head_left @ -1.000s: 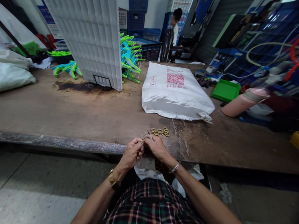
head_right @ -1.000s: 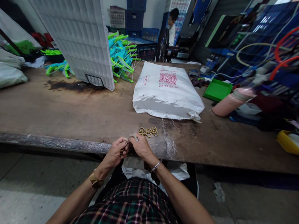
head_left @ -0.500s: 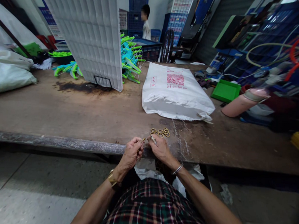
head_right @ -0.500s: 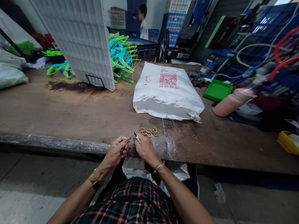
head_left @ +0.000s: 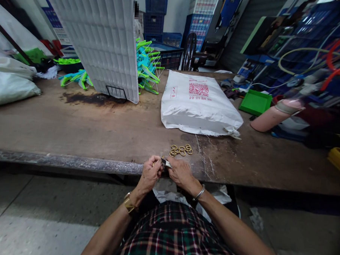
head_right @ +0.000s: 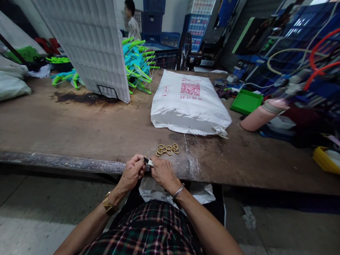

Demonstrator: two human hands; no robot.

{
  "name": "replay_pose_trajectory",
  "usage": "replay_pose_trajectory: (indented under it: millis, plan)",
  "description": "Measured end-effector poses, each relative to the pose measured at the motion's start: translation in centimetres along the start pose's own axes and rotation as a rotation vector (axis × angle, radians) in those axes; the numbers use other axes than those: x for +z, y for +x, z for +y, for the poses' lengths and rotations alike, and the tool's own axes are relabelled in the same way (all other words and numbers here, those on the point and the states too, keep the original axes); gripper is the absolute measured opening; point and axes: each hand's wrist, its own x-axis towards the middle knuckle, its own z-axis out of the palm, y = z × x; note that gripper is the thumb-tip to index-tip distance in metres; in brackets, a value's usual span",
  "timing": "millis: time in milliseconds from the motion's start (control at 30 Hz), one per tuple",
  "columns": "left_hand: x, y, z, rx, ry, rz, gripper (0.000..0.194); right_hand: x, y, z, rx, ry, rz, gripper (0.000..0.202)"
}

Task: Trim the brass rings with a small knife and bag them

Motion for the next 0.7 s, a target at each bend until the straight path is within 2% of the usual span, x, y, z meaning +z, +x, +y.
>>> replay_pose_trajectory:
  millis: [167, 267, 367, 533, 700]
  plan:
    - [-0.1, -0.6, 0.2, 0.012, -0.012, -0.040, 0.040, -0.4, 0.3, -0.3, 0.067, -0.086, -0.037, 0.024]
    - [0.0, -1.6, 1.0, 0.004, -0.039, -0.136, 0.036, -1.0, 1.1, 0.9, 0.158, -0.122, -0.006, 0.024]
    - [0.3, -2.1, 1.6, -0.046, -0.164, -0.204, 0.034, -1.8, 2.2, 2.8, 0.238, -0.156, 0.071, 0.023]
    - [0.0, -1.4, 1.6, -0.099, -0.340, -0.130, 0.036, -2.3, 4.2, 4.5, 0.233, -0.174, 0.143, 0.024]
    - [-0.8, -1.0, 1.4, -0.133, -0.441, -0.127, 0.029, -2.0, 5.5, 4.0, 0.240, -0.184, 0.091, 0.032]
